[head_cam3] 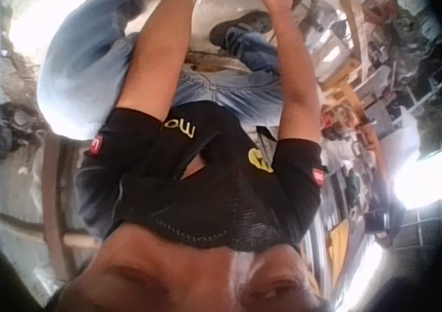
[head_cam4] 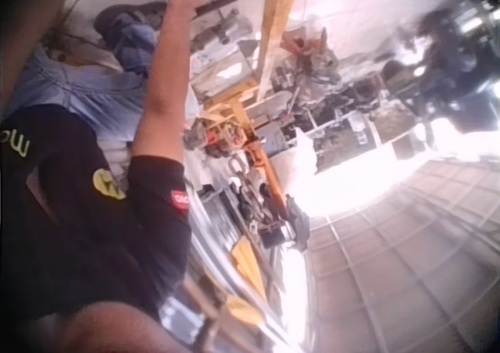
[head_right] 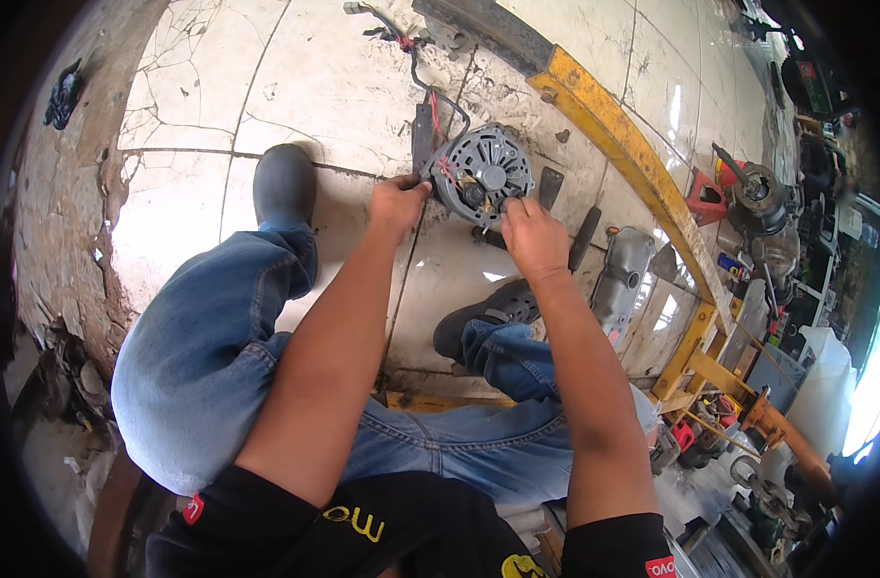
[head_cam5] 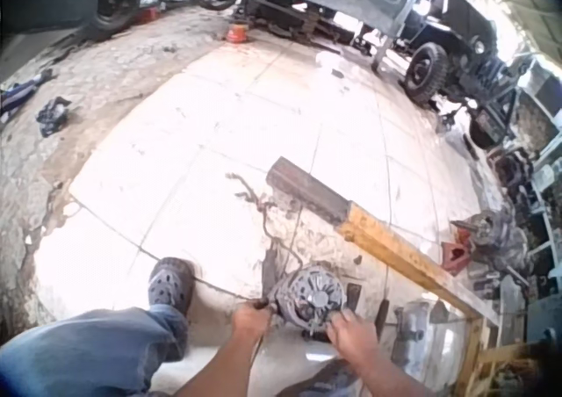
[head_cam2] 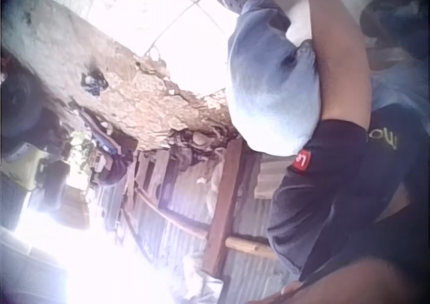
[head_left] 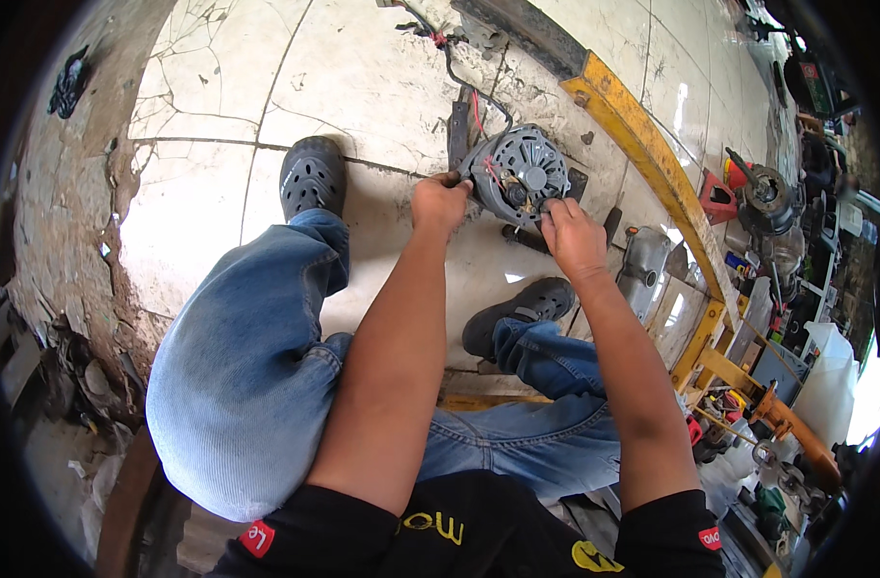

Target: The person sits on the floor and works on an alternator, manipulating internal components and wires with both hands. They repeatedly adjust parts inside the housing and rotate the unit to access different areas.

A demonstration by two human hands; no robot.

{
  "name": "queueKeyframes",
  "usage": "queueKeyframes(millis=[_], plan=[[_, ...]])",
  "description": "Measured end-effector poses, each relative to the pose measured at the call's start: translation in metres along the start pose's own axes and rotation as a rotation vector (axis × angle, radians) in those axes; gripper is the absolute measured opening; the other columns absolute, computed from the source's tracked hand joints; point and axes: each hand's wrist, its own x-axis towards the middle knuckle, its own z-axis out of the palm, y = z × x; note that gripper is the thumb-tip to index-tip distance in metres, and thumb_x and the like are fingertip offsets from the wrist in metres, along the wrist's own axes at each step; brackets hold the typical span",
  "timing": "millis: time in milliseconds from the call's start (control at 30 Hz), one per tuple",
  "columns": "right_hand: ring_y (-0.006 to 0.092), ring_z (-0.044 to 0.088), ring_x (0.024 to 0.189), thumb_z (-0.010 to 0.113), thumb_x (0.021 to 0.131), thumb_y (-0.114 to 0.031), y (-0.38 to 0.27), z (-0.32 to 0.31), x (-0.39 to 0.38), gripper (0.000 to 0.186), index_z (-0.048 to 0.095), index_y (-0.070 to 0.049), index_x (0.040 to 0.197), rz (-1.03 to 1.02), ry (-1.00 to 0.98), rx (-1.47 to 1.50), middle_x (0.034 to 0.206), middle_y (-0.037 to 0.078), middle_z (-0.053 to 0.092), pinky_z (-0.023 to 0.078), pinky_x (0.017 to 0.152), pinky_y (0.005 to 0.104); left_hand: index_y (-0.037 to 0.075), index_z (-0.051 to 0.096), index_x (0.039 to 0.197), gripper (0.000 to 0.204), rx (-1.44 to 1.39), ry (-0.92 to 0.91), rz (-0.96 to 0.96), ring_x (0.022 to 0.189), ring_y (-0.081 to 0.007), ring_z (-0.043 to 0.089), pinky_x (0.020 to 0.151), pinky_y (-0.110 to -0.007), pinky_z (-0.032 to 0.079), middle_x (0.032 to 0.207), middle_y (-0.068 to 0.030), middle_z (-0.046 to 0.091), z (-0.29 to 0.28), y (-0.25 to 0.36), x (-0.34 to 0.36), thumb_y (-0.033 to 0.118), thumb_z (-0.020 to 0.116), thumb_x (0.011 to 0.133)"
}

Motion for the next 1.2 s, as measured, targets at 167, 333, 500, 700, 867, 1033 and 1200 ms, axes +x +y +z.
queueKeyframes(millis=[167,333,500,700,867,1033,1200], plan=[[0.0336,0.067,0.079,0.066,0.089,-0.02,-0.001,0.008,-0.004,0.019,0.063,-0.01,0.105,0.038,0.028,0.043,0.094,0.01,0.065,0.055,0.068,0.0438,-0.004,0.066,0.125,0.045,0.0,-0.043,0.0,0.097,-0.0187,0.067,0.088,-0.03,0.051,0.11,-0.0135,0.072,-0.003,0.009,-0.007,0.018,0.075,0.087],[0.0343,0.068,0.079,0.065,0.089,-0.021,-0.004,0.012,-0.004,0.018,0.06,-0.008,0.102,0.112,-0.003,0.043,0.094,0.012,0.065,0.055,0.069,0.0449,-0.003,0.067,0.123,0.042,0.039,-0.042,-0.03,0.096,-0.0176,0.067,0.087,-0.031,0.051,0.109,-0.0125,0.073,-0.008,0.023,-0.021,0.019,0.075,0.087],[0.0365,0.067,0.087,0.063,0.092,-0.023,-0.005,0.018,-0.01,0.025,0.06,-0.007,0.111,0.215,0.047,0.155,0.1,0.016,0.066,0.054,0.074,0.047,-0.003,0.069,0.119,0.039,0.025,-0.024,-0.021,0.093,-0.0165,0.067,0.085,-0.031,0.051,0.105,-0.0121,0.074,-0.008,0.027,-0.025,0.018,0.075,0.087],[0.0366,0.065,0.09,0.064,0.092,-0.02,-0.023,0.031,-0.019,0.027,0.06,-0.008,0.117,0.423,0.248,0.412,0.104,0.014,0.063,0.053,0.076,0.0454,0.001,0.071,0.115,0.039,0.004,-0.035,0.013,0.092,-0.0215,0.07,0.085,-0.033,0.052,0.103,-0.0118,0.075,0.002,-0.009,0.004,0.022,0.078,0.083],[0.0363,0.065,0.086,0.066,0.091,-0.019,-0.009,0.012,-0.014,0.021,0.064,-0.008,0.109,0.235,0.149,0.187,0.099,0.012,0.065,0.054,0.073,0.0437,0.002,0.071,0.114,0.038,0.019,-0.028,-0.008,0.093,-0.022,0.07,0.087,-0.034,0.052,0.103,-0.0127,0.075,0.003,-0.007,0.001,0.023,0.077,0.083],[0.0361,0.066,0.084,0.067,0.09,-0.02,-0.003,0.01,-0.008,0.017,0.065,-0.009,0.103,0.18,0.128,0.135,0.097,0.012,0.066,0.054,0.072,0.0444,0.001,0.071,0.112,0.037,0.009,-0.015,-0.016,0.092,-0.0226,0.07,0.087,-0.034,0.052,0.102,-0.0132,0.075,0.002,-0.002,-0.003,0.022,0.077,0.082],[0.039,0.065,0.086,0.068,0.088,-0.019,-0.007,0.013,-0.005,0.019,0.063,-0.005,0.101,0.224,0.108,0.123,0.096,0.016,0.065,0.054,0.073,0.0464,0.0,0.071,0.112,0.037,0.008,-0.003,0.007,0.09,-0.0226,0.07,0.084,-0.034,0.052,0.099,-0.0129,0.075,0.003,0.0,-0.006,0.021,0.078,0.082]])
